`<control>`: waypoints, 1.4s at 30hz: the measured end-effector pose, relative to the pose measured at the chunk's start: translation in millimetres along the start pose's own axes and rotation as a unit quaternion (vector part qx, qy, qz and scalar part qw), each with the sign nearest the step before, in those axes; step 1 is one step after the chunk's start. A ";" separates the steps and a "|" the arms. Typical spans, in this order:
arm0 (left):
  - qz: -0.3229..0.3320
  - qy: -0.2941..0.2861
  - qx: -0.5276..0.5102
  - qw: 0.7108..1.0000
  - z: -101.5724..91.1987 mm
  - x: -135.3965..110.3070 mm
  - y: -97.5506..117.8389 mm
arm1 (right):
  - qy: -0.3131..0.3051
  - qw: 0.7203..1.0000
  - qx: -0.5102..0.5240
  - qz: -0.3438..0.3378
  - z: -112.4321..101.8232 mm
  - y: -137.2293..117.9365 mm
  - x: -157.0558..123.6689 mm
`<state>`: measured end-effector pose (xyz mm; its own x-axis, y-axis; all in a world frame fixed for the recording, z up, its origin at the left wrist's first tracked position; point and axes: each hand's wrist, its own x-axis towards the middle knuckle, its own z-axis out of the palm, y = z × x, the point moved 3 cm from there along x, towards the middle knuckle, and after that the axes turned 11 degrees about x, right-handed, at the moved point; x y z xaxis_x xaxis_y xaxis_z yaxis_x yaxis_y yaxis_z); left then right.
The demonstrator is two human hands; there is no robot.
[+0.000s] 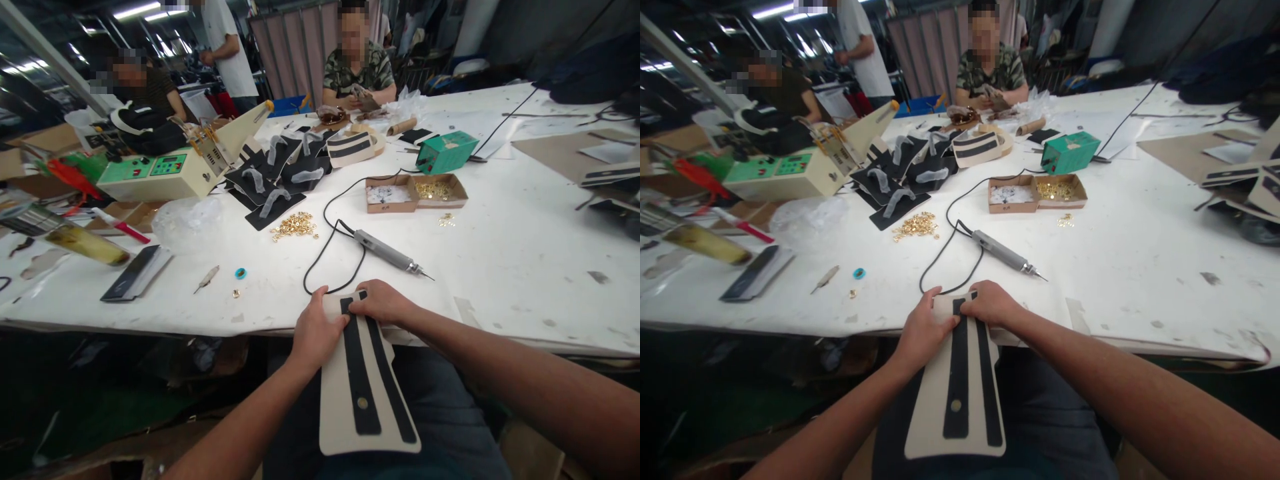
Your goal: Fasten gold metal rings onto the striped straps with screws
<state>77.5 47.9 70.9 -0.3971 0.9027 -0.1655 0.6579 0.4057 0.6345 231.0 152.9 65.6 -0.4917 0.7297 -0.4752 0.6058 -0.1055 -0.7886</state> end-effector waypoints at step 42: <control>0.322 0.135 0.136 0.927 15.0 20.7 -30.7 | 0.379 0.892 -0.223 0.105 -312.0 142.0 43.1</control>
<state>58.7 56.3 36.6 0.0123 0.9165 0.3997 0.9364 -0.1508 0.3168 490.9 380.3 54.8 0.1243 0.9904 -0.0600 0.9061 -0.1380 -0.3999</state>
